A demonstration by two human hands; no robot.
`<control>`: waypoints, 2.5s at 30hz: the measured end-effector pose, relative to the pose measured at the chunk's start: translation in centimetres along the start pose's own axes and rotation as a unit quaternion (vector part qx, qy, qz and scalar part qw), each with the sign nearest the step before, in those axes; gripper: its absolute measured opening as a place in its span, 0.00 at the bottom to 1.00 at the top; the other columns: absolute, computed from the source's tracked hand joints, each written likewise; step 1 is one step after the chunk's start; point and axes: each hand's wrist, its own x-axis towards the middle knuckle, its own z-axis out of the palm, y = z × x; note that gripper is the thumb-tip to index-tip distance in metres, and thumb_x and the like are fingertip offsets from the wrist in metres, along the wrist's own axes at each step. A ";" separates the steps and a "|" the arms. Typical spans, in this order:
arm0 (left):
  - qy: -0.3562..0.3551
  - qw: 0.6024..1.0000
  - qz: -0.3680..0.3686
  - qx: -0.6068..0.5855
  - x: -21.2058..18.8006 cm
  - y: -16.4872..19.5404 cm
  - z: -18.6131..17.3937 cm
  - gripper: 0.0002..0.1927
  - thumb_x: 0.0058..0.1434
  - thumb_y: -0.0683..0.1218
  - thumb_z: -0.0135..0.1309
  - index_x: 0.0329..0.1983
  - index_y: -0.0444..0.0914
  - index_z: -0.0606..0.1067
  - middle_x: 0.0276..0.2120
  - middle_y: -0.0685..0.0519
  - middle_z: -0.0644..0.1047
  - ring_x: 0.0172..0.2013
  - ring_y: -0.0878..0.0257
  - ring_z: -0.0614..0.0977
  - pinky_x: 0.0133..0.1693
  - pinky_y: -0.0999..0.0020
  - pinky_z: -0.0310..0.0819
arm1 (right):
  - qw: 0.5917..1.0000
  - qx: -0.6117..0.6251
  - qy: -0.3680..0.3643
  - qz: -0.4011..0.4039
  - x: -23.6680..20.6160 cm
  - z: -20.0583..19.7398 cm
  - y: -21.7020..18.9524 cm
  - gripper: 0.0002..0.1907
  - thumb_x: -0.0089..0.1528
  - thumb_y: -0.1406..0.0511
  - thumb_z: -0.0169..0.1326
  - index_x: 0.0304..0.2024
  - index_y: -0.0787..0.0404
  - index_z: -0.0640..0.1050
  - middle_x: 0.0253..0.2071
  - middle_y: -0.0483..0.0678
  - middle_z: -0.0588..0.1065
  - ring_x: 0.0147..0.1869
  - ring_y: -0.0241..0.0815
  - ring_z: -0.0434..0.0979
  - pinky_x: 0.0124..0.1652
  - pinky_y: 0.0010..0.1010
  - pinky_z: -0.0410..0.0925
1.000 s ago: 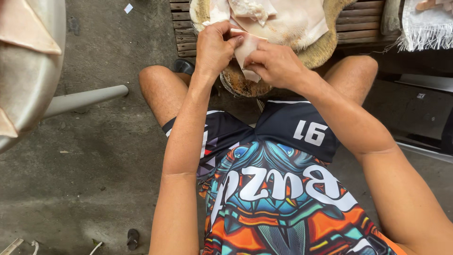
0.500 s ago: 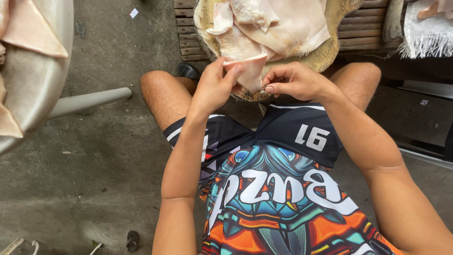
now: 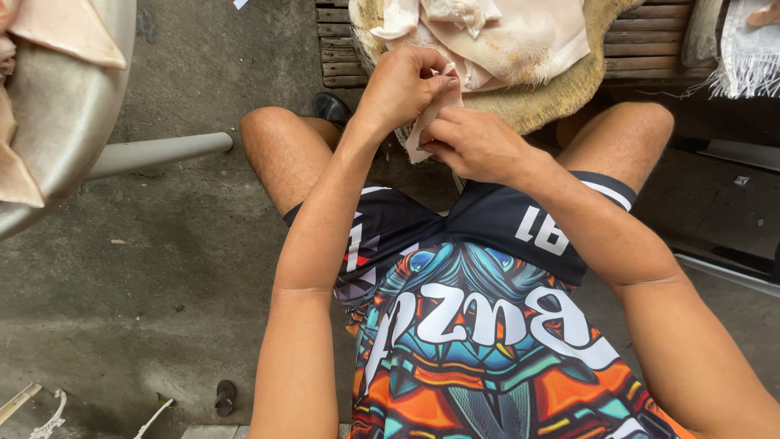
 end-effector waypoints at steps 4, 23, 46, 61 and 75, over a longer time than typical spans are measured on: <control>-0.060 0.989 0.099 -0.088 1.6 -0.7 1.8 0.10 0.64 0.47 0.62 0.45 0.37 0.84 0.37 0.50 0.85 0.36 0.64 0.86 0.38 0.67 0.81 | 0.999 -0.032 0.017 0.010 -0.4 0.4 0.3 0.07 0.62 0.66 0.60 0.42 0.60 0.78 0.39 0.51 0.73 0.45 0.54 0.77 0.42 0.43 0.70; 0.047 0.896 -0.046 -0.439 -3.5 -7.6 -2.3 0.15 0.70 0.41 0.56 0.59 0.34 0.76 0.41 0.47 0.83 0.36 0.63 0.86 0.38 0.67 0.88 | 0.984 -0.075 0.064 0.147 -0.1 2.9 -1.3 0.05 0.63 0.65 0.59 0.40 0.60 0.80 0.36 0.54 0.75 0.43 0.56 0.77 0.42 0.45 0.70; -0.004 0.988 0.124 0.096 -9.2 1.3 -1.4 0.55 0.44 0.63 0.76 0.71 0.40 0.63 0.61 0.44 0.69 0.60 0.49 0.75 0.57 0.52 0.74 | 0.781 0.494 0.043 0.380 -7.9 4.8 1.4 0.08 0.65 0.68 0.60 0.41 0.70 0.80 0.36 0.49 0.80 0.39 0.34 0.81 0.42 0.26 0.76; -0.008 0.990 0.074 0.122 -12.3 2.6 0.6 0.60 0.46 0.57 0.76 0.77 0.44 0.54 0.63 0.44 0.66 0.60 0.45 0.75 0.57 0.55 0.76 | 0.870 0.347 -0.110 0.333 -9.0 2.4 0.0 0.10 0.61 0.64 0.62 0.38 0.67 0.82 0.32 0.49 0.82 0.37 0.37 0.83 0.39 0.29 0.75; 0.062 0.913 0.108 0.389 -11.4 0.7 -3.6 0.21 0.57 0.45 0.64 0.54 0.40 0.76 0.56 0.43 0.74 0.46 0.47 0.78 0.44 0.54 0.77 | 0.987 0.007 0.126 0.101 -3.5 0.3 -2.4 0.18 0.65 0.72 0.55 0.58 0.67 0.75 0.39 0.53 0.76 0.39 0.50 0.78 0.40 0.39 0.72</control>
